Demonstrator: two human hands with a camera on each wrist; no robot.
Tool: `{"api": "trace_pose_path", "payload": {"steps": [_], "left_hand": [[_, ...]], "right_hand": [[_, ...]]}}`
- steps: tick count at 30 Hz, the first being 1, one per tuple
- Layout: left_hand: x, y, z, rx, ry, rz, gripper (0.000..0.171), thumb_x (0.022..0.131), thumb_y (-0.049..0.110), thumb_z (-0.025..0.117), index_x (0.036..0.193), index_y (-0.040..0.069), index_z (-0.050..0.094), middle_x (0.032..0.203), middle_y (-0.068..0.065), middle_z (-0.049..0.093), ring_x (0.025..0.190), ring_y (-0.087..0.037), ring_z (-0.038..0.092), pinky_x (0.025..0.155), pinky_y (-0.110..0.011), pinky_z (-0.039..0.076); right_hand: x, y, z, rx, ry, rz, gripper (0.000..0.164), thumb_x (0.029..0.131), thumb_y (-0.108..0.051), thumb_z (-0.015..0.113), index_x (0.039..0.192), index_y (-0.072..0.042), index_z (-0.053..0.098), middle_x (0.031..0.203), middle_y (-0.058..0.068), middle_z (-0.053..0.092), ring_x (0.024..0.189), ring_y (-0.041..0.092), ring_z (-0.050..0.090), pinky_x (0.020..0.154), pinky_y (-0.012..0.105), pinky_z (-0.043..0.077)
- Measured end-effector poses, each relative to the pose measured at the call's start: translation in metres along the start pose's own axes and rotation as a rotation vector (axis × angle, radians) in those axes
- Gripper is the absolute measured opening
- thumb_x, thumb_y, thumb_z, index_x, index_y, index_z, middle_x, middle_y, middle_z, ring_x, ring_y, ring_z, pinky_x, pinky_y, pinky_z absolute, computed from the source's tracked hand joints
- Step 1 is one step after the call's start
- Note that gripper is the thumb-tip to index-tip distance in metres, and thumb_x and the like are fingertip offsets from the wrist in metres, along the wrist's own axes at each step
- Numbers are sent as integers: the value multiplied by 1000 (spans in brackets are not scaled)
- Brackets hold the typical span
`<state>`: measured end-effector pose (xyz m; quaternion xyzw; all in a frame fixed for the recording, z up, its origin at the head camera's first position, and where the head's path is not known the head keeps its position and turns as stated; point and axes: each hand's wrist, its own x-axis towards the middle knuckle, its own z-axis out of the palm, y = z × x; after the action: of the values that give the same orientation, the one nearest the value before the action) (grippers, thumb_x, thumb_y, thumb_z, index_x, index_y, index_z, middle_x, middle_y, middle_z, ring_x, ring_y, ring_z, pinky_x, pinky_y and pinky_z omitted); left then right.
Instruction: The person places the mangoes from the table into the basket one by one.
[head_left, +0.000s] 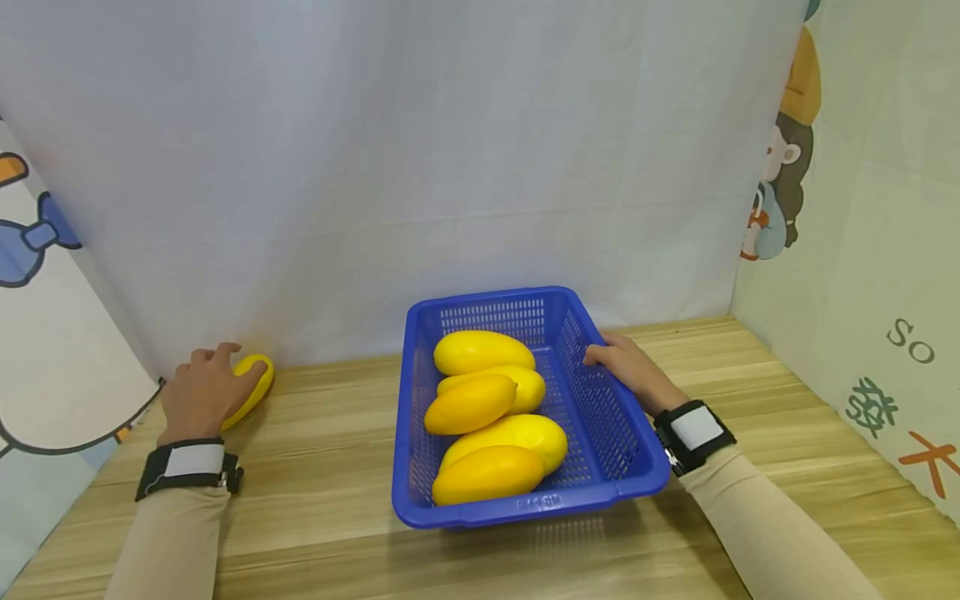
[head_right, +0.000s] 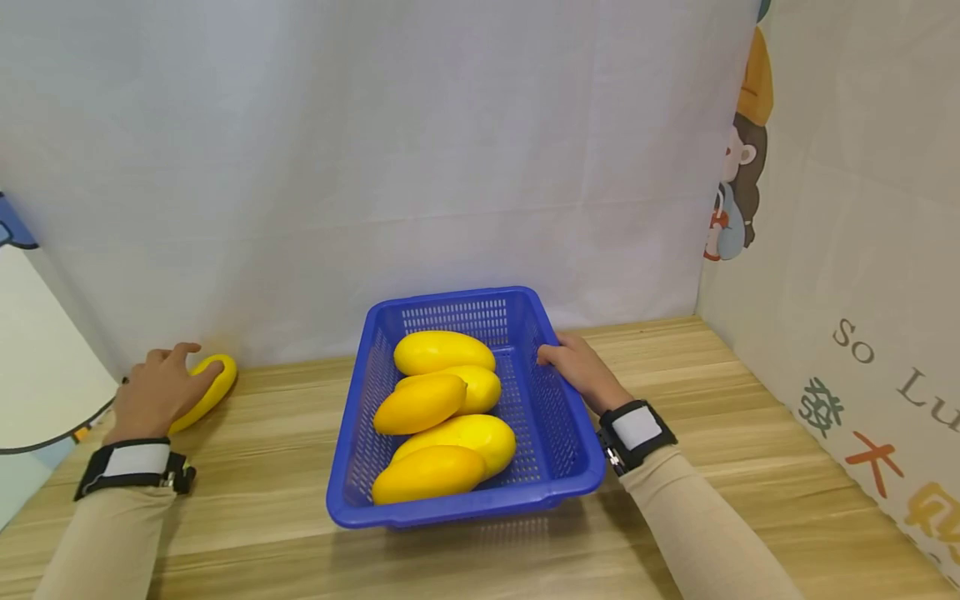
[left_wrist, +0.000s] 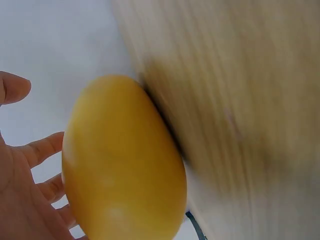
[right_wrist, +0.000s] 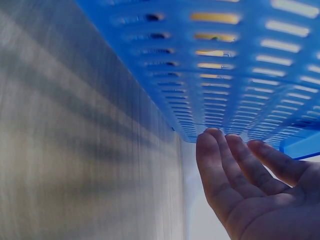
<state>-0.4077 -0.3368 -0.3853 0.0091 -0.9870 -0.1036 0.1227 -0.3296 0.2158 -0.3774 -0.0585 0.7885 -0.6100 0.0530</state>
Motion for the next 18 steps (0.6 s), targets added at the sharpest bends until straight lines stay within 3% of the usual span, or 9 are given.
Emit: {"api": "trace_pose_path", "payload": {"steps": [9,18], "left_hand": [[0,-2,4,-8,-9,1,80,89,65,32,135,0,36,124,-36,35,104,-57,36,81,-69,30],[4,-5,8,25,-100,15,84,88,68,29,136,0,33,123,-37,33,102,-57,37,79,-69,31]], "right_hand": [[1,-1,0,-8,7,5,45,85,-13,46,126,4,45,106,29,55,79,35,60,65,42,52],[4,1,1,1,10,13,44,85,-12,45,126,5,45,105,29,55,78,35,60,65,42,52]]}}
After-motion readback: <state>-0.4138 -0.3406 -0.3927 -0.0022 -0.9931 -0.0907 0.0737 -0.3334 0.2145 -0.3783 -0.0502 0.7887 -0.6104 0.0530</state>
